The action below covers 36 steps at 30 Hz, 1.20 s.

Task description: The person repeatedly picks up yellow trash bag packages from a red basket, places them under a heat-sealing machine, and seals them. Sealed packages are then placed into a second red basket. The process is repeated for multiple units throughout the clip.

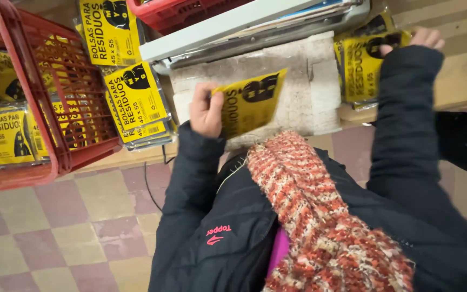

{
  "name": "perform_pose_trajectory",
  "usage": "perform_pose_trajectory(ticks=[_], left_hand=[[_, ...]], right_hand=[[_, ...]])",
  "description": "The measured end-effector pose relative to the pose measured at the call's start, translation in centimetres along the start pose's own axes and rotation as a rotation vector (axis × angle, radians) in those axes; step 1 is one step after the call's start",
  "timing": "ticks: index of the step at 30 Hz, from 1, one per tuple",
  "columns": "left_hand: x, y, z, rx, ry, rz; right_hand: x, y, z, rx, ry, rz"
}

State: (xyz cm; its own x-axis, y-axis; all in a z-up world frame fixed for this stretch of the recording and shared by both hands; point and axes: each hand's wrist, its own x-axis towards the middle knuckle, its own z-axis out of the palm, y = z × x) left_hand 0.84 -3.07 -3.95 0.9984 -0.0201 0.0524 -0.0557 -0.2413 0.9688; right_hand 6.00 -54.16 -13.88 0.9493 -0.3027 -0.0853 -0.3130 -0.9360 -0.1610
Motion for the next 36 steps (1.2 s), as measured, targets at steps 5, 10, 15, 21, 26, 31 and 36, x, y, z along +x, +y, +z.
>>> perform_pose_trajectory(ticks=[5, 10, 15, 21, 26, 31, 36], left_hand=[[2.8, -8.5, 4.9, -0.355, 0.051, 0.015], [6.2, -9.4, 4.7, -0.214, 0.142, -0.073], [7.7, -7.7, 3.6, 0.146, 0.187, -0.145], [9.2, -9.4, 4.1, 0.403, 0.328, -0.246], [9.8, -11.3, 4.4, 0.512, 0.341, -0.122], [8.3, -11.4, 3.7, 0.573, 0.35, 0.009], [7.3, -10.2, -2.0, 0.467, 0.309, -0.05]], right_hand=[[-1.0, -12.8, 6.2, 1.119, -0.426, -0.518], [-1.3, -22.0, 2.4, 0.898, -0.293, -0.415], [-0.7, -24.5, 1.9, 0.711, 0.001, -0.431], [-0.3, -25.8, 2.3, 0.625, 0.089, -0.331], [-2.0, -26.4, -3.3, 0.468, 0.358, -0.59], [-0.5, -29.6, -6.9, 0.252, 0.34, -0.993], [5.9, -31.3, -5.4, 0.161, 0.098, -0.873]])
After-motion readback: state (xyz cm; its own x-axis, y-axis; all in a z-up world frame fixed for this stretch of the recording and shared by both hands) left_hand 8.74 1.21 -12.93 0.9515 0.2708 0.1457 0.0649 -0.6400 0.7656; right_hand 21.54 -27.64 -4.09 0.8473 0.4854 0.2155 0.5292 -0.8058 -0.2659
